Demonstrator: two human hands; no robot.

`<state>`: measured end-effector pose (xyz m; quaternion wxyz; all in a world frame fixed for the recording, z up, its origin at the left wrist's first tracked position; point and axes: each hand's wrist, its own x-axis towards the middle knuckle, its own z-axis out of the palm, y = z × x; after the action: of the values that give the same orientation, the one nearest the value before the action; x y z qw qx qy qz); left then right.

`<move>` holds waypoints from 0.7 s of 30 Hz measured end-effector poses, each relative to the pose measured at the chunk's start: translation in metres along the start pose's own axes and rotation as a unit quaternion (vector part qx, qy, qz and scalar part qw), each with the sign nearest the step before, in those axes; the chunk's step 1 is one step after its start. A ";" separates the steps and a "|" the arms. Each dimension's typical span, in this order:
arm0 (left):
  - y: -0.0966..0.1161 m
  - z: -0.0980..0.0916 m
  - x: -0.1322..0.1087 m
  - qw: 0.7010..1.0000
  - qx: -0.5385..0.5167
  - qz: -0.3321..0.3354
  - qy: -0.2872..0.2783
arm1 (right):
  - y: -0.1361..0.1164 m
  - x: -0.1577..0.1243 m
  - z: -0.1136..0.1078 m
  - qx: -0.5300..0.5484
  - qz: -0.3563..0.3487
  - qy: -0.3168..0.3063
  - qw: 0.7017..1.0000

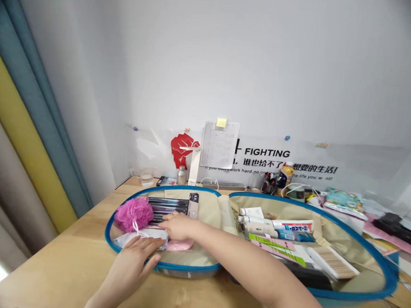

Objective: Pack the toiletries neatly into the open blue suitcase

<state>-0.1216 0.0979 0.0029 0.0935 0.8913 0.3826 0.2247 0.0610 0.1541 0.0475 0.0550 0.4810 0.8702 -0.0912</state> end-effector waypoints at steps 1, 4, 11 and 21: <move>-0.001 0.001 -0.001 1.000 0.006 0.006 0.005 | 0.002 -0.004 -0.007 0.006 0.003 0.007 1.000; -0.004 0.005 -0.002 0.999 0.022 0.023 0.029 | 0.011 -0.028 -0.032 0.025 0.016 0.032 0.999; -0.026 0.030 -0.018 0.974 0.084 0.098 0.188 | 0.063 -0.137 -0.080 0.056 0.162 0.091 0.981; -0.035 0.050 -0.035 0.946 0.109 0.095 0.290 | 0.100 -0.265 -0.026 0.024 0.366 0.092 0.926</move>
<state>-0.1415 0.0974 -0.0644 -0.1408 0.8243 0.3290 0.4386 0.2862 -0.0072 0.1112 -0.0071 0.7733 0.6327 -0.0409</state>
